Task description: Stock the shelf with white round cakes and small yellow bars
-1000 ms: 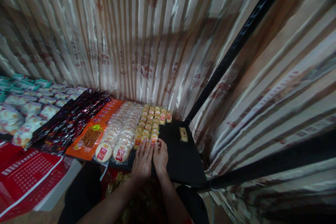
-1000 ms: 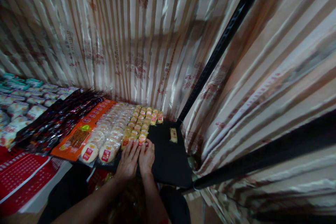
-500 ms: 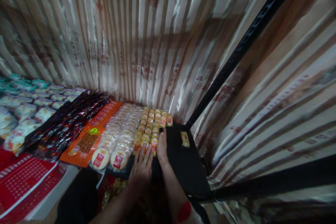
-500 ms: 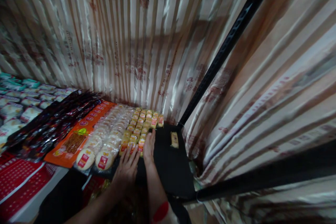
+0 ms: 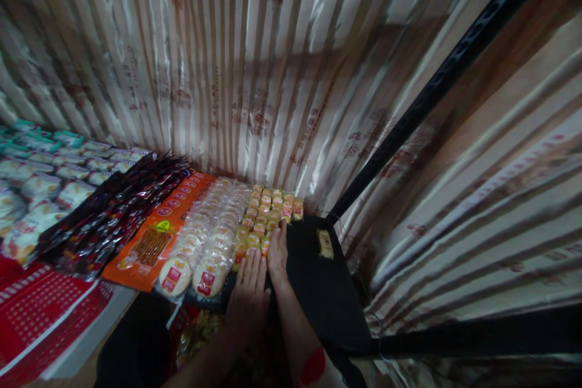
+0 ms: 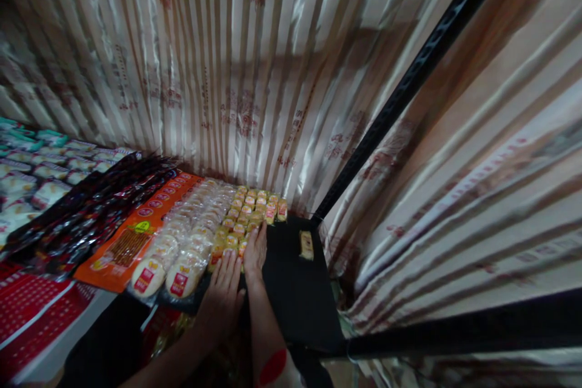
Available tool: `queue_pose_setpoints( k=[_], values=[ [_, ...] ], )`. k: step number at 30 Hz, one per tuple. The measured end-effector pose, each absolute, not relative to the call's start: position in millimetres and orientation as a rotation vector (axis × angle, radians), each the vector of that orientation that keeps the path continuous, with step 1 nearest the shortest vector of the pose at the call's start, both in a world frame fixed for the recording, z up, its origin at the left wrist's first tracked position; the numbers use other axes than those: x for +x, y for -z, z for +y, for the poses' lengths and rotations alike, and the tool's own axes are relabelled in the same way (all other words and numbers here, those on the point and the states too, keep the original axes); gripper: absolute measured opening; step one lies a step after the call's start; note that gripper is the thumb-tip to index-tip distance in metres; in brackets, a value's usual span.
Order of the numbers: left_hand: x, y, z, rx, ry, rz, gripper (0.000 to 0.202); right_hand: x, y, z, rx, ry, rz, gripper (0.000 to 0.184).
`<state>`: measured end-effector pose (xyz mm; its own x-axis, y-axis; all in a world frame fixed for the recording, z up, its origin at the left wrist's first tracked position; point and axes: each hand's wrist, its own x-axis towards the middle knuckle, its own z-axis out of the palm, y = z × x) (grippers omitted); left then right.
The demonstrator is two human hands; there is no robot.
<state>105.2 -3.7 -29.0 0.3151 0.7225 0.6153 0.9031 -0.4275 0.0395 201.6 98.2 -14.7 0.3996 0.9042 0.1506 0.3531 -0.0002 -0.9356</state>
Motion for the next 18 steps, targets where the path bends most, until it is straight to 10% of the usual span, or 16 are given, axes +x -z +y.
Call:
queue_pose_setpoints(
  k=[18],
  values=[
    [106.2, 23.6, -4.7, -2.259, 0.794, -1.495, 0.053, 193.7, 9.7, 96.6, -1.650, -0.443, -1.199, 0.068]
  ],
)
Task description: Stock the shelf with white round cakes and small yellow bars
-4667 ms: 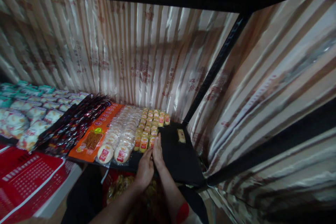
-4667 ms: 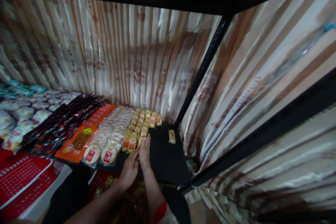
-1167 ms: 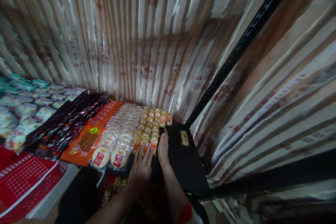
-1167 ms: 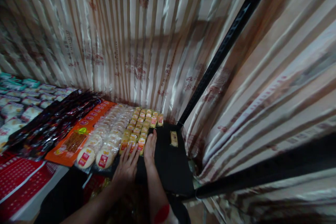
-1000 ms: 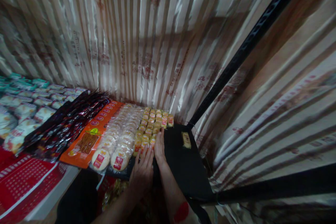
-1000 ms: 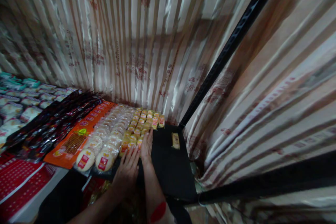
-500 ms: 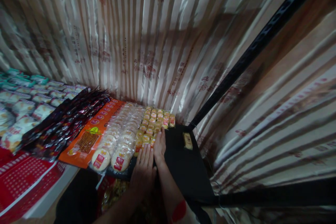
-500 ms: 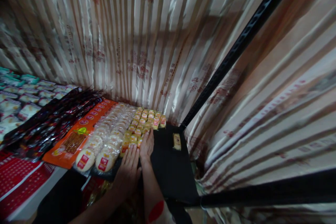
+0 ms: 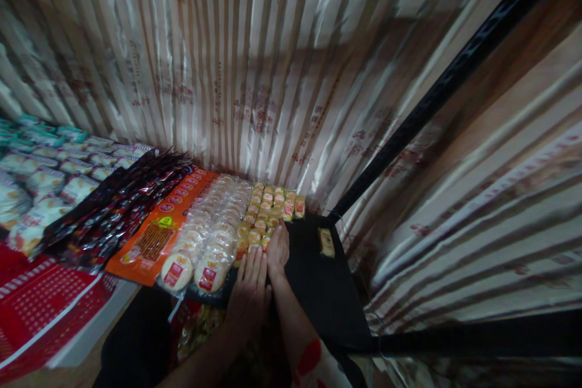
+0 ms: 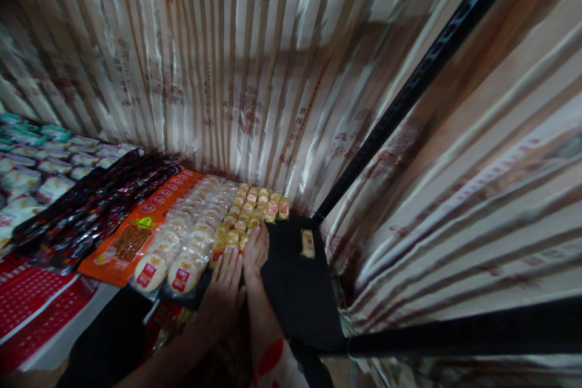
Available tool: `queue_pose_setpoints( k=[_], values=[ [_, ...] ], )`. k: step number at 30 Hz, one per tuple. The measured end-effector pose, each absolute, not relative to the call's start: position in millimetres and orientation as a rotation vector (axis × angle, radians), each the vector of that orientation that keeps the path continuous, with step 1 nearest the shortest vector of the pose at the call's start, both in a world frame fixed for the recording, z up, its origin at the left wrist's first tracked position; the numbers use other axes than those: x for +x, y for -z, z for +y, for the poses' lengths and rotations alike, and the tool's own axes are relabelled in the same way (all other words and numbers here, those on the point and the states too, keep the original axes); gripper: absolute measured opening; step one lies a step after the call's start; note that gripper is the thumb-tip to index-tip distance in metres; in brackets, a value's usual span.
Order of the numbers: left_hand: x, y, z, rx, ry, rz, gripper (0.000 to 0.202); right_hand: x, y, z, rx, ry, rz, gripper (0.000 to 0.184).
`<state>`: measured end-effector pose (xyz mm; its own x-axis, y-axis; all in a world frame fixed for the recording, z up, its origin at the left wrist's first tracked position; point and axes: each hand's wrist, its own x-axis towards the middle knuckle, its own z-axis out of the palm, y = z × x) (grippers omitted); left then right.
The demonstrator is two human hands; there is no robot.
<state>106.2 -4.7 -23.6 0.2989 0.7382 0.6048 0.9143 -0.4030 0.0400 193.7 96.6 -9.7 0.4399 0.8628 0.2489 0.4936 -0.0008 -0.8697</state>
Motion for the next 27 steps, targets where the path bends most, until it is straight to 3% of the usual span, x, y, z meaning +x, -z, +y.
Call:
queue_pose_setpoints(
  k=[9, 27],
  values=[
    [101.5, 28.9, -14.2, -2.177, 1.009, -1.439, 0.040, 193.4, 9.4, 94.1, -1.625, -0.449, -1.146, 0.069],
    [106.2, 41.9, -9.7, -2.205, 0.945, -1.501, 0.048, 204.9, 2.9, 110.8, -1.547, -0.742, -1.142, 0.082]
  ],
)
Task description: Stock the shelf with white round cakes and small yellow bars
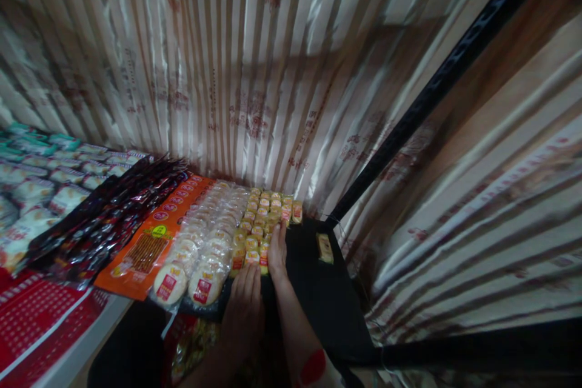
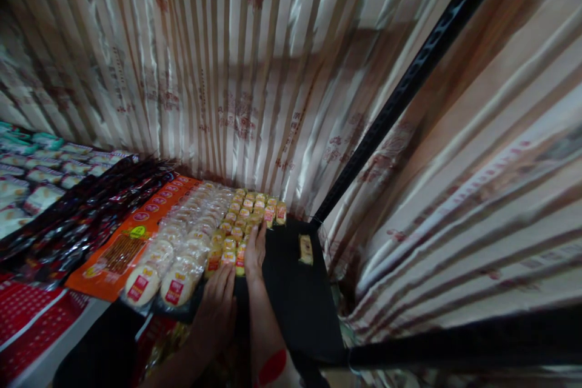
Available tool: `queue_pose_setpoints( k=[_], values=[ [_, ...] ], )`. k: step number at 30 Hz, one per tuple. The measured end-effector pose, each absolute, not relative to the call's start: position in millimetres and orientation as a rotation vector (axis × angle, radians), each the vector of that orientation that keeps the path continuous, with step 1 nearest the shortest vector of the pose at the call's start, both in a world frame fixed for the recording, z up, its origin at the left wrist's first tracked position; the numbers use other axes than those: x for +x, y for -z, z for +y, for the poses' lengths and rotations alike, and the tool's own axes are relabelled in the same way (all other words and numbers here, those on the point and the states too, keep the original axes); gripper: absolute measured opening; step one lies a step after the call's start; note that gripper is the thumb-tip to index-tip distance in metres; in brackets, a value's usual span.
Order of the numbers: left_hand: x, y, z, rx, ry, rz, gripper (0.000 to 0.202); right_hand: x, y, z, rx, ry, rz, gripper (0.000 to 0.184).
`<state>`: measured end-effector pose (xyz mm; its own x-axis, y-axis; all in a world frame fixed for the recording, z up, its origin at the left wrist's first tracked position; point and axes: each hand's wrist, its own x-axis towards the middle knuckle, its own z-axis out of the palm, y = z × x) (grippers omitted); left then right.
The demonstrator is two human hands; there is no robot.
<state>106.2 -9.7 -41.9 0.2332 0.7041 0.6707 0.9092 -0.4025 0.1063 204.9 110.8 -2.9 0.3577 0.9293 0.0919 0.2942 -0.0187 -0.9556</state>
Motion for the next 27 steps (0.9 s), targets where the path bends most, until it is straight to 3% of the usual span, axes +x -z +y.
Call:
queue_pose_setpoints(
  k=[20, 27],
  values=[
    [105.6, 46.0, -9.6, -2.262, 0.929, -1.482, 0.055, 206.5, 14.1, 117.6, -1.557, -0.548, -1.080, 0.074],
    [105.6, 42.6, -9.6, -2.282, 0.937, -1.504, 0.056, 212.6, 16.5, 108.3, -1.424, -0.683, -1.028, 0.073]
  ],
)
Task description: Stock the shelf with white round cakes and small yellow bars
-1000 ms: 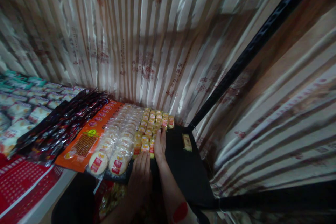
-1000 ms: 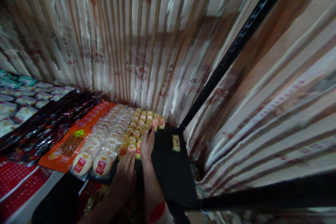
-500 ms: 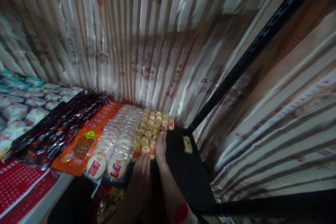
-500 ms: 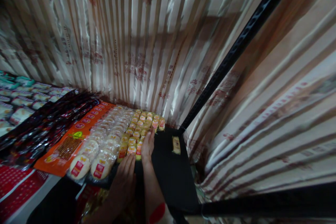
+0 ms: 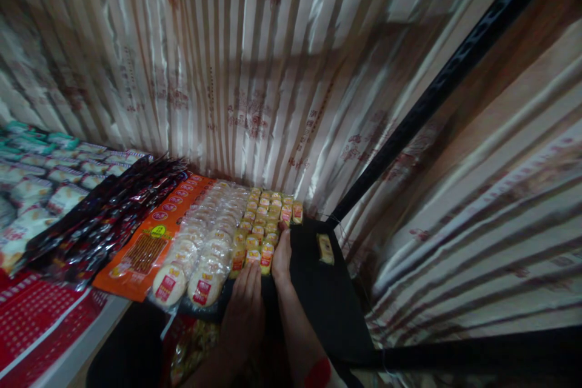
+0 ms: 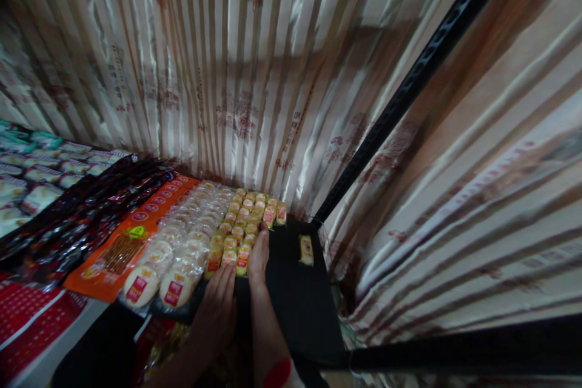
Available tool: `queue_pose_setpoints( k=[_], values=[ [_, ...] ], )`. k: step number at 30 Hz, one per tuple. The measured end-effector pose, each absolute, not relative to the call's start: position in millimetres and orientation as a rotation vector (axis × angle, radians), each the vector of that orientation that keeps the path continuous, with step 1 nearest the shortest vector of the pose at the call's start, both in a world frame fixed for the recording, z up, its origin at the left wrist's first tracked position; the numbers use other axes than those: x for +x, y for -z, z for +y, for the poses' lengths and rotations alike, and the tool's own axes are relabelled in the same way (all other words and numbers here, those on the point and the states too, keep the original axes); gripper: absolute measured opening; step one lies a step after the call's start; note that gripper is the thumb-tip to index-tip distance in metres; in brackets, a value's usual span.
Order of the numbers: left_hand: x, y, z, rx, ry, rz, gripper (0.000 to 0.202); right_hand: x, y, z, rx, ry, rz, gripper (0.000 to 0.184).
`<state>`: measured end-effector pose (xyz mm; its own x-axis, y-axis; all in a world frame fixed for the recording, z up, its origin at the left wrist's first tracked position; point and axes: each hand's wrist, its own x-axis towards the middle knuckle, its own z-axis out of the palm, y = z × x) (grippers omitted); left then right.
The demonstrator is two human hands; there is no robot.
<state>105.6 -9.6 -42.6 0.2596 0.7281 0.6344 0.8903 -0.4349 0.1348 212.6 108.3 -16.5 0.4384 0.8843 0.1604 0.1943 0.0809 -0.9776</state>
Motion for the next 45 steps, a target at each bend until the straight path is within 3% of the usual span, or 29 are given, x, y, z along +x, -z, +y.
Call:
queue_pose_setpoints(
  k=[19, 25, 37, 45],
  values=[
    [103.3, 41.3, -11.3, -2.238, 0.909, -1.462, 0.054, 193.8, 17.8, 98.5, -1.632, -0.403, -1.163, 0.063],
    [100.0, 47.6, -18.8, -2.274, 0.872, -1.598, 0.046, 192.4, 14.7, 97.4, -1.630, -0.403, -1.163, 0.062],
    [105.6, 55.0, -6.4, -2.250, 0.954, -1.544, 0.060, 192.8, 14.9, 96.7, -1.613, -0.399, -1.163, 0.061],
    [103.1, 47.4, -5.9, -2.239, 0.945, -1.584, 0.057, 191.6, 12.7, 95.5, -1.646, -0.445, -1.113, 0.063]
  ],
)
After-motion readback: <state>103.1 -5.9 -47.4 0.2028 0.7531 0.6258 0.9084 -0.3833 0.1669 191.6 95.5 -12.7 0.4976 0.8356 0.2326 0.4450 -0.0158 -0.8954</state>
